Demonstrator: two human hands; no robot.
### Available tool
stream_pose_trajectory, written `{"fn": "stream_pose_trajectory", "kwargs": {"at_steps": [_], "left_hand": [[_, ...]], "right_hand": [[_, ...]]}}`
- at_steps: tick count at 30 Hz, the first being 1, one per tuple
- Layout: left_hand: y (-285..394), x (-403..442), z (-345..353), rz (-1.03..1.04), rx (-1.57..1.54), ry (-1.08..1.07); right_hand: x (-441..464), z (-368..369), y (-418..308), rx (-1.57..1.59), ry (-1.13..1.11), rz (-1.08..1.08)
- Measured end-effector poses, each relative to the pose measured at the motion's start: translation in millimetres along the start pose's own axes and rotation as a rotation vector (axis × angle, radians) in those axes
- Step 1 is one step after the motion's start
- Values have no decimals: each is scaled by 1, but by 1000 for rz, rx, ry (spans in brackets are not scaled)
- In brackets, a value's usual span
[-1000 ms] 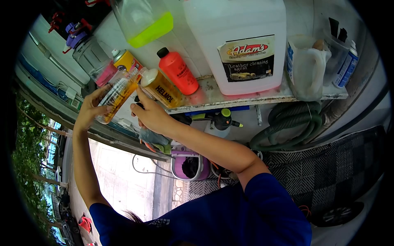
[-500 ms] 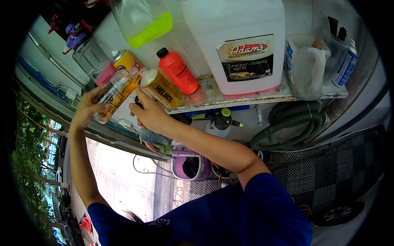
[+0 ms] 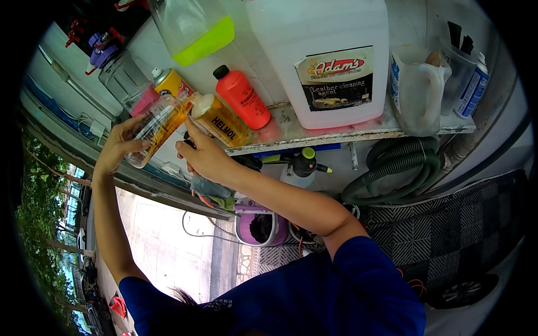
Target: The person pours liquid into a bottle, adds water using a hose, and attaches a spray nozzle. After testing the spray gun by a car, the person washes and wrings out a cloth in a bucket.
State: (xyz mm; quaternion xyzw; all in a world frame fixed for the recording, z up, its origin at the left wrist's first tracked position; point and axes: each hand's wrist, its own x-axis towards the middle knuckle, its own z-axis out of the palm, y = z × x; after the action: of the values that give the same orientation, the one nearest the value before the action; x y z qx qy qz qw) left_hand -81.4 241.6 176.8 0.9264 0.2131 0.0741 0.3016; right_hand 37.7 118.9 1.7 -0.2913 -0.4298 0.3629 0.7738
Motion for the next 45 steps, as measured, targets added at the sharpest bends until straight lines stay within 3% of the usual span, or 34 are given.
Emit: {"fn": "stream_pose_trajectory", "kwargs": {"at_steps": [18,45], "left_hand": [[-25,-1,6,70,-110,50],[-7,0,0,34,-5,11]], "right_hand": [[-2,-4,1,-36,3,-9],[-2,-5,-4,20,-5,16]]}}
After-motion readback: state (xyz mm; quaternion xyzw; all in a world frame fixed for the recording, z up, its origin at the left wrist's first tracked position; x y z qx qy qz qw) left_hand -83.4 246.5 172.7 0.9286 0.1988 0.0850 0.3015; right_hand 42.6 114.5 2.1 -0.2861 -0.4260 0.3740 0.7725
